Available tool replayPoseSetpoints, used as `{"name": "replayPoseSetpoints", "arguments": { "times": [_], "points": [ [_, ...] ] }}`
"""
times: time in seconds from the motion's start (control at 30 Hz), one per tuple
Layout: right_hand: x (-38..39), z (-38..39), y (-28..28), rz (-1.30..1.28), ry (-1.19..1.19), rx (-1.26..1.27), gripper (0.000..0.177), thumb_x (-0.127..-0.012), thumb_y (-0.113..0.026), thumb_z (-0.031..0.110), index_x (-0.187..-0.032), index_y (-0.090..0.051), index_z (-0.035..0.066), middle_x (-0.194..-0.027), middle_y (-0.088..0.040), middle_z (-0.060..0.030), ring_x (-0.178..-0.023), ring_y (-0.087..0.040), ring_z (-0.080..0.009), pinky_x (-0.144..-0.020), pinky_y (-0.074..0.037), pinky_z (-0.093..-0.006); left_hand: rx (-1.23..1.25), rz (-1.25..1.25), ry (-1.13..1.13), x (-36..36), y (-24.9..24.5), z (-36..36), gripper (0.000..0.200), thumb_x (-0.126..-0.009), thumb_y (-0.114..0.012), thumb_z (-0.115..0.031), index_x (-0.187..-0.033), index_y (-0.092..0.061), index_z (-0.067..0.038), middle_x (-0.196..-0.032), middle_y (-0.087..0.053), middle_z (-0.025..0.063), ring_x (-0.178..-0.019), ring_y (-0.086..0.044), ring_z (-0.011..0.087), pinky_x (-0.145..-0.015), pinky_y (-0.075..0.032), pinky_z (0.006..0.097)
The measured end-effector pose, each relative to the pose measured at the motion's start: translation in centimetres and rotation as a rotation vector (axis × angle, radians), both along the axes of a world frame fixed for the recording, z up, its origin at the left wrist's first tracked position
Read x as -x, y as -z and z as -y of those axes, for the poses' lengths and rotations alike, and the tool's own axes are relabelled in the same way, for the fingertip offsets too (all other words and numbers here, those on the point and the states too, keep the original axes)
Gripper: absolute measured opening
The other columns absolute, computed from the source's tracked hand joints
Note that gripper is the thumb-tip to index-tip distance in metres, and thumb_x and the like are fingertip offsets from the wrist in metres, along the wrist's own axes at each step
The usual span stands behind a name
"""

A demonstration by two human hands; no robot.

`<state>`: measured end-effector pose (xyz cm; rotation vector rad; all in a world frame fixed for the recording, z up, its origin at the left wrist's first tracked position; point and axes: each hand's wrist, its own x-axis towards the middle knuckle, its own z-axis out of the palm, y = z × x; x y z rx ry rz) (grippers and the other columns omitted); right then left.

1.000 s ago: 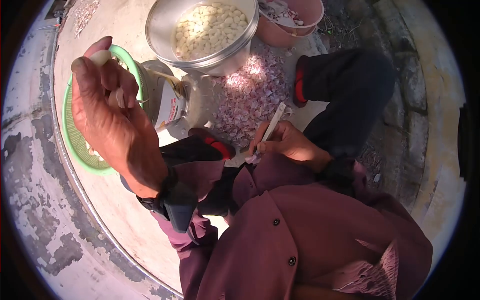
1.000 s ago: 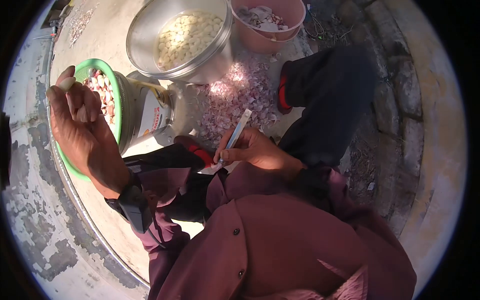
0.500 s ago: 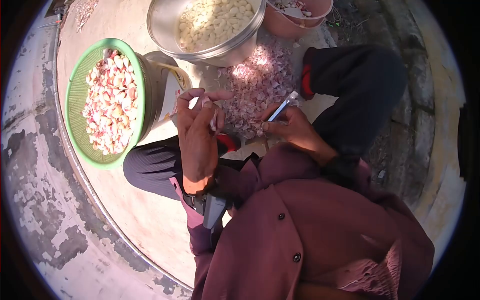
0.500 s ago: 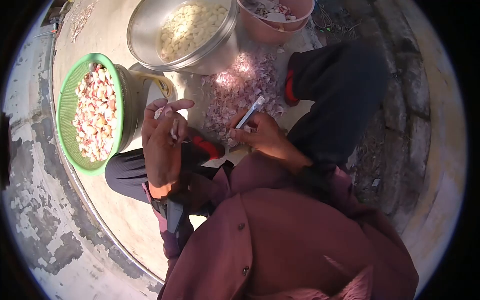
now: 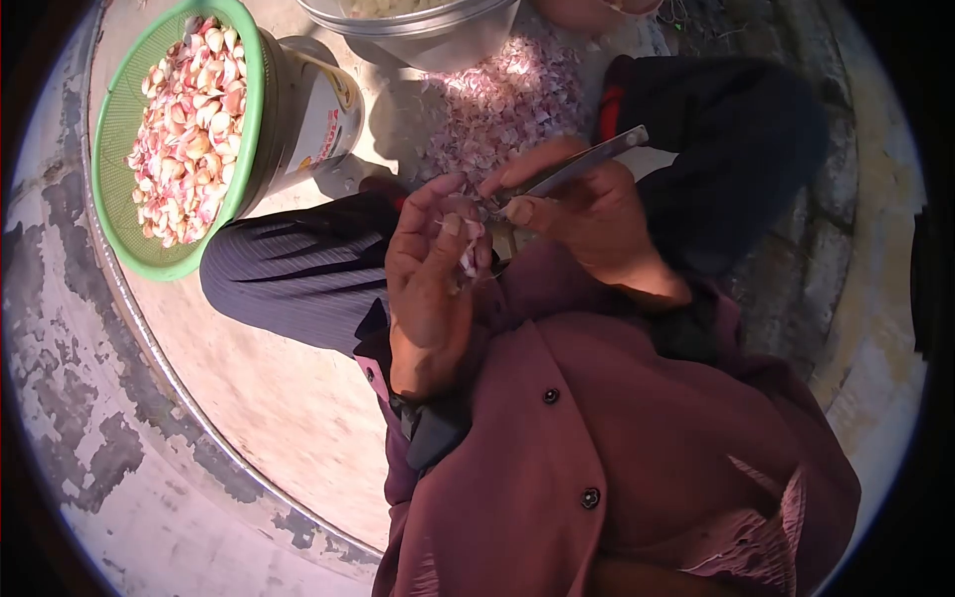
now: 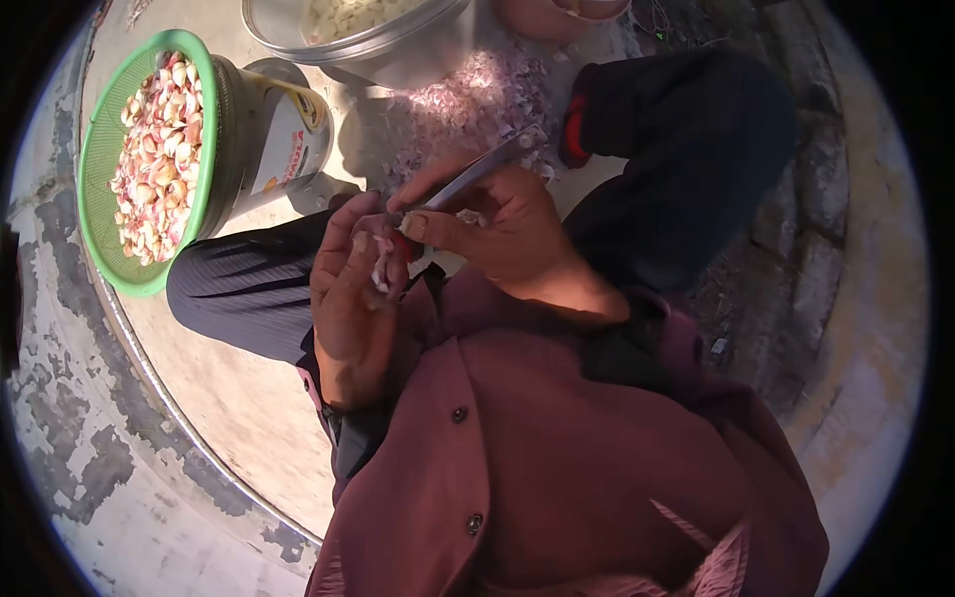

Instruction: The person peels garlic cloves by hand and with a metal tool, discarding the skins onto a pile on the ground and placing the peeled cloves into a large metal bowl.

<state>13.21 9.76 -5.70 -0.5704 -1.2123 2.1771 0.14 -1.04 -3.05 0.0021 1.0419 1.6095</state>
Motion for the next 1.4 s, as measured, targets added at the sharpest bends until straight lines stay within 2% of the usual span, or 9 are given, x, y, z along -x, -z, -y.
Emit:
{"name": "replayPoseSetpoints", "arguments": {
  "times": [0.1,0.17,0.3,0.37,0.67,0.8,0.87,1.07,1.4],
  "points": [
    [0.4,0.6,-0.6,-0.017,0.000,0.076,0.021,-0.084,-0.069,0.001,-0.102,-0.059,0.001,-0.102,-0.066,-0.0144,-0.099,-0.063,-0.0183,-0.087,-0.050,-0.0302,-0.009,0.018,-0.084,-0.7,0.0,0.3,0.014,-0.093,-0.058,-0.008,-0.106,-0.057,-0.001,-0.090,-0.061,0.0053,-0.072,-0.054,0.0077,-0.066,-0.043,0.0192],
    [0.8,1.0,-0.8,-0.129,0.057,0.066,0.019,-0.087,-0.067,0.006,-0.103,-0.061,-0.002,-0.096,-0.066,-0.0114,-0.089,-0.065,-0.0164,-0.078,-0.054,-0.0294,-0.075,0.161,-0.158,-1.0,0.4,0.4,0.012,-0.092,-0.061,-0.007,-0.101,-0.057,-0.003,-0.093,-0.063,0.0060,-0.075,-0.056,0.0086,-0.069,-0.045,0.0201],
    [0.7,1.2,-1.1,-0.171,0.048,0.043,0.017,-0.088,-0.065,0.004,-0.102,-0.060,-0.003,-0.094,-0.066,-0.0123,-0.088,-0.065,-0.0177,-0.078,-0.055,-0.0299,-0.057,0.187,-0.167,-1.3,0.3,0.6,0.012,-0.090,-0.063,-0.009,-0.099,-0.056,-0.004,-0.092,-0.063,0.0061,-0.077,-0.058,0.0091,-0.069,-0.046,0.0206],
    [0.6,1.2,-1.4,-0.177,0.034,0.086,0.016,-0.088,-0.065,0.003,-0.102,-0.060,-0.004,-0.092,-0.066,-0.0124,-0.086,-0.065,-0.0176,-0.078,-0.055,-0.0295,-0.148,0.108,-0.129,-1.3,0.5,0.6,0.012,-0.090,-0.063,-0.007,-0.099,-0.056,-0.004,-0.090,-0.063,0.0054,-0.078,-0.059,0.0097,-0.069,-0.046,0.0209],
    [0.5,1.4,-2.0,-0.121,0.082,0.064,0.016,-0.087,-0.068,0.005,-0.099,-0.062,-0.003,-0.092,-0.067,-0.0099,-0.085,-0.064,-0.0128,-0.077,-0.052,-0.0251,-0.061,-0.193,-0.237,-2.1,-0.7,-0.2,0.013,-0.088,-0.064,-0.003,-0.099,-0.055,-0.001,-0.083,-0.063,0.0076,-0.072,-0.059,0.0109,-0.067,-0.047,0.0228],
    [0.4,1.3,-2.2,-0.122,0.099,0.034,0.015,-0.086,-0.068,0.005,-0.099,-0.062,-0.002,-0.093,-0.067,-0.0100,-0.085,-0.064,-0.0126,-0.077,-0.052,-0.0250,-0.103,-0.139,-0.235,-2.1,-0.8,-0.3,0.014,-0.088,-0.065,-0.002,-0.098,-0.056,-0.002,-0.083,-0.063,0.0075,-0.072,-0.060,0.0111,-0.069,-0.048,0.0232],
    [0.1,1.2,-2.3,-0.108,0.054,0.036,0.019,-0.085,-0.069,0.004,-0.100,-0.057,0.000,-0.095,-0.066,-0.0143,-0.094,-0.064,-0.0190,-0.084,-0.051,-0.0306,-0.076,-0.192,-0.224,-2.2,-0.7,-0.2,0.014,-0.088,-0.065,-0.003,-0.098,-0.056,-0.002,-0.083,-0.063,0.0074,-0.072,-0.060,0.0110,-0.069,-0.048,0.0232],
    [0.1,1.0,-2.6,-0.092,0.061,0.057,0.019,-0.085,-0.069,0.004,-0.099,-0.057,0.000,-0.094,-0.065,-0.0117,-0.096,-0.064,-0.0206,-0.084,-0.051,-0.0306,-0.130,-0.068,-0.228,-2.2,-0.7,-0.3,0.014,-0.088,-0.065,-0.002,-0.097,-0.055,-0.002,-0.083,-0.063,0.0073,-0.072,-0.060,0.0110,-0.069,-0.048,0.0231],
    [-0.2,0.9,-2.5,-0.082,0.046,-0.027,0.018,-0.085,-0.069,0.007,-0.098,-0.057,0.002,-0.095,-0.065,-0.0122,-0.094,-0.064,-0.0192,-0.082,-0.051,-0.0291,-0.149,-0.149,-0.198,-2.3,-0.9,-0.4,0.013,-0.088,-0.065,-0.004,-0.097,-0.055,-0.003,-0.084,-0.061,0.0068,-0.070,-0.058,0.0103,-0.067,-0.047,0.0226]
  ]
}}
